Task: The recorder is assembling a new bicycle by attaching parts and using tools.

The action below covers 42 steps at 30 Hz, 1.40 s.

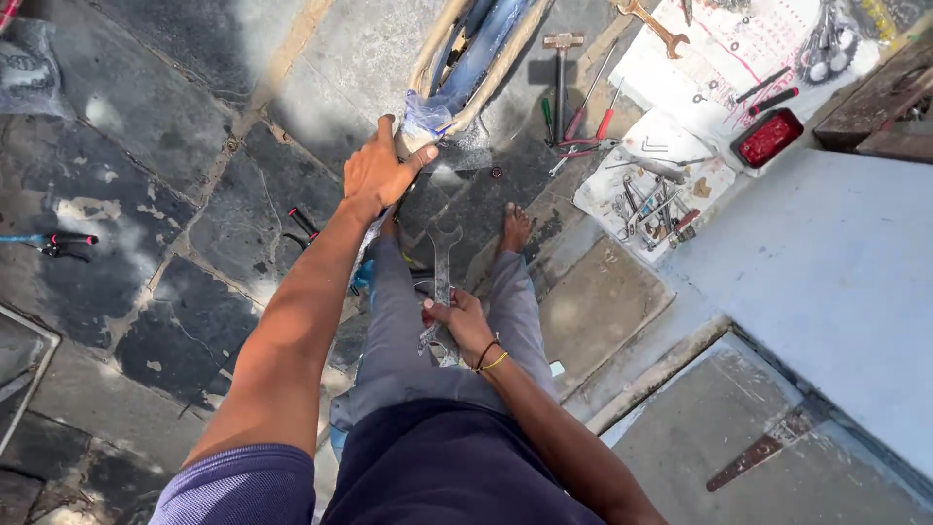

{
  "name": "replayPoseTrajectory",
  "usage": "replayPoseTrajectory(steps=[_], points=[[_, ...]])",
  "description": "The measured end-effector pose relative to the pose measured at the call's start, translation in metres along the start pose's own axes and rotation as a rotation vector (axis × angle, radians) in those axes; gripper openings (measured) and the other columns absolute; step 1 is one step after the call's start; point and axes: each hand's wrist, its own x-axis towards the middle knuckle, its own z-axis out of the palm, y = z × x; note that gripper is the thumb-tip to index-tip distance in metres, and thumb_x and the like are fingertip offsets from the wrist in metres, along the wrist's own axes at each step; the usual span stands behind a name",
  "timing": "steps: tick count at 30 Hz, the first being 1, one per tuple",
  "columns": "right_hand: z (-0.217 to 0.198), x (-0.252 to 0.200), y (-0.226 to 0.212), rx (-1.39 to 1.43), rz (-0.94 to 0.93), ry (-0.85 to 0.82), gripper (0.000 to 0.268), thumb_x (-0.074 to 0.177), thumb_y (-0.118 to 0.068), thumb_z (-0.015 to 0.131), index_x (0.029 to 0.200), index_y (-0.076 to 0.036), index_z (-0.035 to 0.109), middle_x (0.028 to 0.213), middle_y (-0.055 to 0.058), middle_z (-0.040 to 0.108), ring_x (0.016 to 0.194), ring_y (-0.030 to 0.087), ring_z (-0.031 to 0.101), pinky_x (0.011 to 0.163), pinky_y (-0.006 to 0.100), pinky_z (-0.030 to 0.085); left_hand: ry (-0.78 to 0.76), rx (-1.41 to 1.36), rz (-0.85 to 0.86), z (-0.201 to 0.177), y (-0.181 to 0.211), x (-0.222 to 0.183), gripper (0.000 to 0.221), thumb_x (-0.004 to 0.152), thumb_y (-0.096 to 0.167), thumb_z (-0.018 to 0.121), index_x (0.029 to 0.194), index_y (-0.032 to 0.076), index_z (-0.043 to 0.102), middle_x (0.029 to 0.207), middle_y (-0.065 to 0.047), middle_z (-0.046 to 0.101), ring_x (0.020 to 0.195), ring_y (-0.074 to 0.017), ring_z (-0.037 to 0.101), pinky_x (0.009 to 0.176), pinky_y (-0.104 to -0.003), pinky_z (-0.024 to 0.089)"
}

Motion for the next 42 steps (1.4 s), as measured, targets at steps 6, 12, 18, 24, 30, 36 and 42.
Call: replayPoseTrajectory(steps=[6, 12, 18, 24, 30, 36, 42], points=[[0.088, -0.01, -0.062, -0.13, 0.121, 0.234, 0.045, 0.091, 0.001, 0.05, 0.135, 0.0, 0.039, 0.082, 0.014, 0.064, 0.066, 0.027, 0.071, 0.048, 0.038, 0.051, 0.029, -0.371, 0.237, 0.059, -0.096, 0.025, 0.083, 0.091, 0.051, 0.068, 0.154, 0.004, 0.043, 0.145, -0.029, 0.057, 0.134, -0.0436, 0.056, 0.111, -0.048, 0.043], [0.137, 0.008, -0.08, -0.169, 0.168, 0.323, 0.043, 0.092, -0.001, 0.042, 0.135, -0.004, 0.044, 0.077, 0.011, 0.056, 0.054, 0.02, 0.059, 0.046, 0.04, 0.055, -0.1, -0.385, 0.296, 0.051, -0.112, 0.009, 0.108, 0.072, 0.035, 0.077, 0.163, 0.005, 0.028, 0.148, -0.028, 0.053, 0.137, -0.0442, 0.053, 0.116, -0.048, 0.036], [0.149, 0.039, -0.094, -0.252, 0.167, 0.42, 0.031, 0.094, 0.0, 0.038, 0.123, -0.002, 0.048, 0.084, 0.011, 0.057, 0.055, 0.022, 0.059, 0.041, 0.044, 0.054, -0.199, -0.131, 0.089, 0.009, -0.058, -0.003, 0.13, 0.07, 0.055, 0.089, 0.158, 0.008, 0.005, 0.147, -0.031, 0.044, 0.129, -0.0536, 0.047, 0.112, -0.056, 0.027], [0.194, 0.035, -0.08, -0.238, 0.03, 0.58, 0.028, 0.089, 0.001, 0.044, 0.116, -0.002, 0.053, 0.082, 0.011, 0.058, 0.056, 0.02, 0.059, 0.036, 0.039, 0.052, -0.098, -0.076, 0.127, 0.039, -0.06, 0.009, 0.113, 0.072, 0.037, 0.084, 0.154, -0.001, 0.018, 0.127, -0.034, 0.059, 0.109, -0.0489, 0.067, 0.096, -0.05, 0.053], [0.193, 0.036, -0.039, -0.526, -0.218, 0.713, 0.043, 0.089, -0.005, 0.051, 0.132, -0.003, 0.054, 0.084, 0.022, 0.068, 0.071, 0.041, 0.07, 0.057, 0.051, 0.056, -0.055, -0.046, 0.178, 0.042, -0.067, 0.004, 0.115, 0.068, 0.035, 0.087, 0.152, -0.001, 0.018, 0.129, -0.034, 0.056, 0.105, -0.0491, 0.066, 0.092, -0.05, 0.053], [0.173, 0.062, 0.012, -0.726, -0.409, 0.77, 0.052, 0.092, -0.007, 0.052, 0.143, -0.001, 0.045, 0.098, 0.033, 0.067, 0.093, 0.052, 0.065, 0.08, 0.058, 0.05, -0.058, -0.018, 0.149, 0.03, -0.06, -0.007, 0.116, 0.068, 0.033, 0.088, 0.155, 0.003, 0.017, 0.133, -0.032, 0.055, 0.111, -0.0493, 0.063, 0.094, -0.049, 0.052], [0.185, 0.093, 0.041, -0.656, -0.231, 0.89, 0.053, 0.098, -0.022, 0.055, 0.149, -0.011, 0.042, 0.085, 0.031, 0.068, 0.08, 0.052, 0.065, 0.071, 0.061, 0.048, -0.082, 0.055, 0.189, 0.015, -0.055, -0.002, 0.12, 0.067, 0.035, 0.09, 0.156, 0.003, 0.015, 0.13, -0.029, 0.057, 0.111, -0.0481, 0.063, 0.096, -0.053, 0.05]])
